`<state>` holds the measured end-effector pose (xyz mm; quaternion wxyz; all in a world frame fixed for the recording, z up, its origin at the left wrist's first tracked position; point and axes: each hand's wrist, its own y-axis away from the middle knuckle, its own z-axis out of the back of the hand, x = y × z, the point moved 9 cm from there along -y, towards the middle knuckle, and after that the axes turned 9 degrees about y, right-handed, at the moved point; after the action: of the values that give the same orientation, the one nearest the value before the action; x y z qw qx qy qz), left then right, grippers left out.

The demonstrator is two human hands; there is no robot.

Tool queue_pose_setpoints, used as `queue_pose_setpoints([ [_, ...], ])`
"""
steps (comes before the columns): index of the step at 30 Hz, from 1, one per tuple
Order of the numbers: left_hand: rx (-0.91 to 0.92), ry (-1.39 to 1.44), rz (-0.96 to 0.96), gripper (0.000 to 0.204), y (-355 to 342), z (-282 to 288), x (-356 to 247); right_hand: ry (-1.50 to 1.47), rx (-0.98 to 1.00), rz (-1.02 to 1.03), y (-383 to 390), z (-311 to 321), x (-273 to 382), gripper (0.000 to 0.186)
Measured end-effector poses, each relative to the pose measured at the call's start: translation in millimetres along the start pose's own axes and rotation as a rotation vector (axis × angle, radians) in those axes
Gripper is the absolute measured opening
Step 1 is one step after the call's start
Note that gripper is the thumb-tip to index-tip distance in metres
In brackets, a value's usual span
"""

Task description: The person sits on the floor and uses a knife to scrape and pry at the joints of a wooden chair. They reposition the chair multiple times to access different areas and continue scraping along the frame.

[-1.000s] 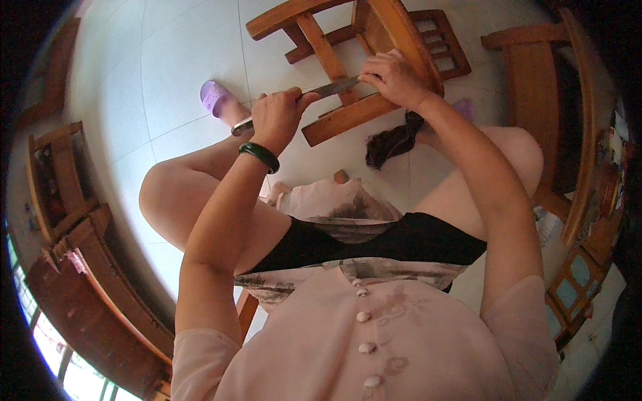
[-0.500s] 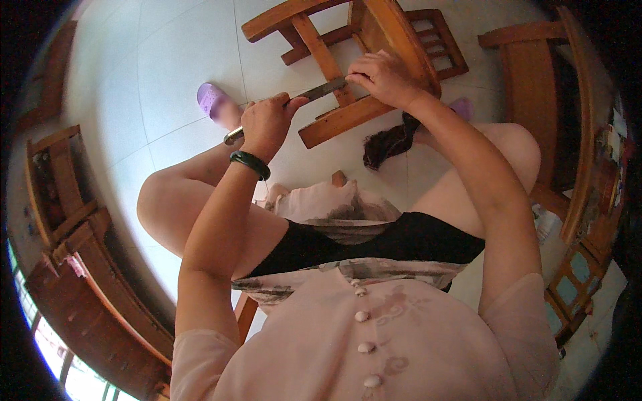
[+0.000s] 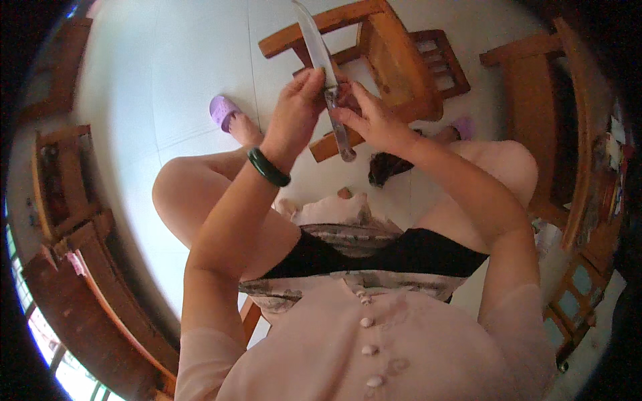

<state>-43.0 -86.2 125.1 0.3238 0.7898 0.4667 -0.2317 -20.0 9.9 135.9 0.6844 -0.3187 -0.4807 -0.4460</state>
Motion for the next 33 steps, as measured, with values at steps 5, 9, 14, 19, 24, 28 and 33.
queue_pose_setpoints([
  [5,-0.014,-0.473,-0.105,0.031,4.1,-10.4,3.1,0.010,0.003,-0.139,9.8,19.3,-8.0,0.042],
  [9,-0.006,-0.355,0.047,0.030,2.1,-4.2,26.0,0.110,0.081,-0.274,22.3,22.4,-23.8,0.035],
  [14,-0.037,-0.134,0.051,0.026,-2.6,-1.4,26.2,0.165,0.016,-0.227,22.3,23.2,-17.3,0.030],
  [19,-0.157,-0.183,0.088,0.026,-8.5,21.7,18.3,0.407,0.077,-0.157,14.3,41.2,-7.4,0.031],
  [24,-0.251,-0.070,0.000,0.040,-5.3,38.9,15.1,0.613,0.151,-0.192,20.6,52.1,-14.0,0.031],
  [28,-0.278,-0.279,-0.053,0.047,-10.2,49.6,2.1,0.734,0.194,-0.190,26.8,61.2,-17.0,0.030],
  [33,-0.006,-0.873,-0.121,0.034,-20.8,32.1,-1.7,0.774,0.183,-0.141,28.5,75.2,-7.9,0.026],
])
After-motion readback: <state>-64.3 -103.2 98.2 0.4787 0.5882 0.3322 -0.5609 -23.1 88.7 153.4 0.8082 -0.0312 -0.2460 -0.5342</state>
